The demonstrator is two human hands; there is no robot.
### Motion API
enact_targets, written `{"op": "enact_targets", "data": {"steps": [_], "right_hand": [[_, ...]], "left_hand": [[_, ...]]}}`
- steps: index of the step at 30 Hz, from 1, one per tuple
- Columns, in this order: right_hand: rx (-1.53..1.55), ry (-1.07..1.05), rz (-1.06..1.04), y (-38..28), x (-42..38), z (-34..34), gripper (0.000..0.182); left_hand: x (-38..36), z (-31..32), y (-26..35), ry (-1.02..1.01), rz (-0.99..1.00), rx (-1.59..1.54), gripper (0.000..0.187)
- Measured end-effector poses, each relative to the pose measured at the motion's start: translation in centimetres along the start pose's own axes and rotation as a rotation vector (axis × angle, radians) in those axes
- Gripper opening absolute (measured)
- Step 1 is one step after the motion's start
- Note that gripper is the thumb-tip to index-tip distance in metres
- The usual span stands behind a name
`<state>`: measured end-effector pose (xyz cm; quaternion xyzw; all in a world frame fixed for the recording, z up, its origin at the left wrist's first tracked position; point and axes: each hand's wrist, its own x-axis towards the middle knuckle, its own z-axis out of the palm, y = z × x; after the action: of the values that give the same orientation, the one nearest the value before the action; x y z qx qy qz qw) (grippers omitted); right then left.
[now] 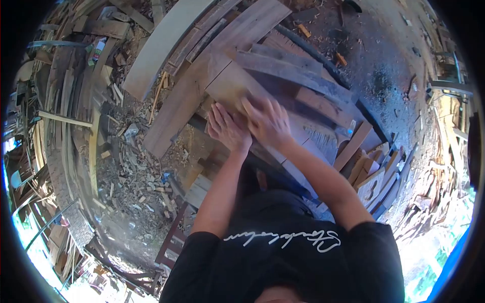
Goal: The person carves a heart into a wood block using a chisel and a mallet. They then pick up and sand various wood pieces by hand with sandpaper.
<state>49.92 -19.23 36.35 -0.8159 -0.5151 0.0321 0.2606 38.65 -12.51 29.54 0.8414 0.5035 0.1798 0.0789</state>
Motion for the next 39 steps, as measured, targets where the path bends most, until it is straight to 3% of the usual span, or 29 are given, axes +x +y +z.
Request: {"op": "enact_targets", "data": {"steps": [3,5,8,11,14,21,23,28,30,33,37,39], "right_hand": [[-0.018,-0.111,0.077,-1.7,7.2,2.8,0.058],[-0.020,-0.040,0.043,-1.9,6.0,2.0,0.057],[-0.026,0.106,-0.045,0.1,-2.0,-0.7,0.057],[-0.124,-0.139,0.049,1.7,-12.2,-5.9,0.052],[-0.173,-0.215,0.058,2.4,-14.5,-6.4,0.053],[0.028,-0.005,-0.037,-2.1,4.1,1.5,0.058],[-0.024,-0.096,0.049,-3.0,5.9,2.1,0.059],[-0.073,0.033,-0.012,0.5,-6.3,-2.2,0.058],[-0.139,-0.138,0.039,1.4,-12.0,-5.8,0.059],[-0.196,-0.283,0.045,2.7,-14.2,-6.8,0.057],[-0.012,0.025,-0.076,1.4,-2.5,-1.4,0.059],[-0.010,-0.006,-0.042,-0.3,3.5,0.0,0.059]], "left_hand": [[0.3,0.3,-0.1,0.009,0.014,-0.019,0.062],[0.6,0.2,-0.3,0.028,0.022,-0.013,0.062],[0.3,0.4,-0.1,0.026,0.004,-0.016,0.063],[0.3,0.4,-0.1,0.030,-0.007,0.008,0.062],[0.5,0.1,0.2,0.023,-0.006,0.008,0.061],[0.2,0.6,-0.2,0.085,0.026,-0.013,0.063],[0.6,0.2,0.1,0.083,0.000,-0.056,0.058],[0.6,0.1,0.5,0.081,-0.068,-0.112,0.055],[0.6,0.3,0.5,0.058,-0.070,-0.037,0.056],[0.7,0.2,0.7,0.057,-0.066,-0.003,0.056],[0.6,0.6,0.2,0.068,-0.045,-0.010,0.057],[0.4,0.5,0.2,0.038,-0.047,-0.007,0.057]]}}
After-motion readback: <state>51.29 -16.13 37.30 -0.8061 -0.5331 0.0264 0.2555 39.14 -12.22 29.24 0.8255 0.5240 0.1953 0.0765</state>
